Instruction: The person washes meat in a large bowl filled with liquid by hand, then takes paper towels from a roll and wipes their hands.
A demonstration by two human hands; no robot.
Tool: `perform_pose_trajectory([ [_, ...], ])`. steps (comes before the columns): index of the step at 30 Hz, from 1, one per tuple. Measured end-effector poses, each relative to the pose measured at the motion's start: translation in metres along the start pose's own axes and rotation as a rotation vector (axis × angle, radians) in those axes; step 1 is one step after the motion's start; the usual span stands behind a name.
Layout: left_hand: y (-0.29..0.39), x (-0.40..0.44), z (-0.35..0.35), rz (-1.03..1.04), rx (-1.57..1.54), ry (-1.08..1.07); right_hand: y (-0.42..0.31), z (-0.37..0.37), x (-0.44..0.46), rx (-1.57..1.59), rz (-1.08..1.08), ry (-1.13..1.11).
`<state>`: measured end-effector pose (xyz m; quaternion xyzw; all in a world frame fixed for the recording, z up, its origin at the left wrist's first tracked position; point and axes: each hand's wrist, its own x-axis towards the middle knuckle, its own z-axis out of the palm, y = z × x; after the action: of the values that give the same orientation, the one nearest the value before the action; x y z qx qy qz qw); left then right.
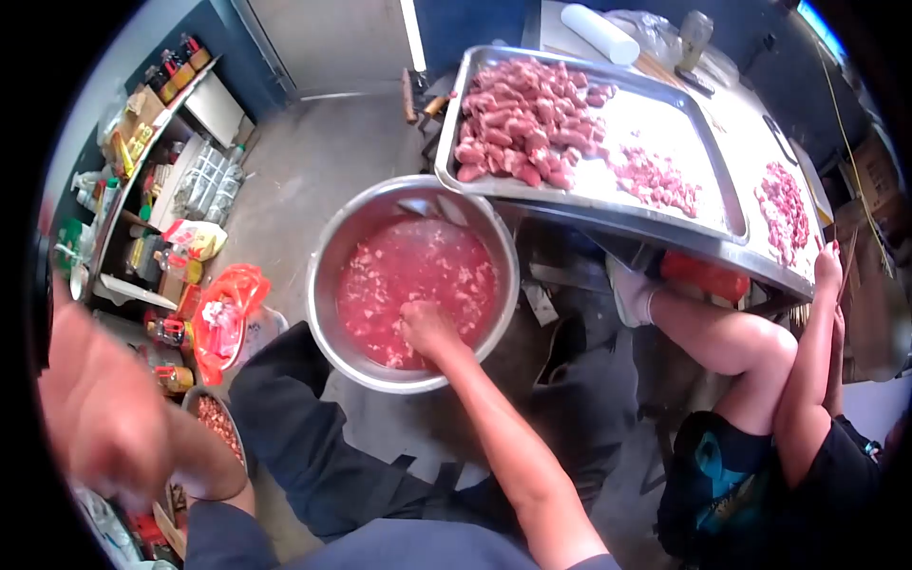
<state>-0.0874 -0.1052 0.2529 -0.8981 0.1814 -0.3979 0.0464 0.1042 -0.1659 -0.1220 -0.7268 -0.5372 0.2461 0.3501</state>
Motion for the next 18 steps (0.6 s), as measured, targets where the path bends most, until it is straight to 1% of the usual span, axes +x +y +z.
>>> perform_pose_trajectory([
  [2, 0.004, 0.003, 0.067, -0.544, 0.277, 0.352, -0.004, -0.004, 0.001, -0.030, -0.006, -0.018],
  [3, -0.013, -0.009, 0.081, -0.584, -0.038, 0.280, -0.004, -0.003, 0.001, -0.028, -0.008, 0.012],
  [4, -0.028, -0.026, 0.097, -0.650, -0.121, 0.181, -0.003, -0.002, 0.002, -0.028, -0.008, 0.040],
  [5, -0.035, -0.045, 0.117, -0.754, -0.266, 0.133, -0.002, -0.001, 0.002, -0.037, -0.022, 0.037],
  [6, -0.038, -0.067, 0.140, -0.950, -0.532, 0.152, 0.000, -0.001, 0.002, -0.042, -0.029, 0.044],
  [8, -0.047, -0.108, 0.167, -1.281, -0.770, -0.074, -0.002, -0.001, 0.005, -0.059, -0.048, 0.038],
  [9, -0.051, -0.124, 0.180, -1.289, -0.767, -0.057, -0.004, -0.002, 0.005, -0.043, -0.042, 0.038],
  [11, -0.061, -0.151, 0.203, -1.364, -0.873, -0.234, -0.009, 0.000, 0.006, -0.039, -0.035, 0.027],
  [12, -0.063, -0.164, 0.214, -1.372, -0.879, -0.220, -0.010, 0.003, 0.007, -0.039, -0.054, 0.026],
  [14, -0.066, -0.171, 0.222, -1.468, -1.130, -0.110, -0.015, 0.007, 0.007, -0.048, -0.074, 0.017],
  [15, -0.064, -0.175, 0.223, -1.653, -1.289, -0.050, -0.018, 0.008, 0.009, -0.096, -0.055, -0.115],
  [16, -0.067, -0.175, 0.221, -1.653, -1.290, -0.038, -0.020, 0.010, 0.010, -0.142, -0.034, -0.247],
  [17, -0.067, -0.177, 0.221, -1.699, -1.517, 0.084, -0.015, 0.022, 0.008, -0.186, -0.101, -0.189],
  [18, -0.067, -0.177, 0.219, -1.728, -1.744, 0.213, -0.009, 0.029, 0.007, -0.190, -0.101, -0.198],
])
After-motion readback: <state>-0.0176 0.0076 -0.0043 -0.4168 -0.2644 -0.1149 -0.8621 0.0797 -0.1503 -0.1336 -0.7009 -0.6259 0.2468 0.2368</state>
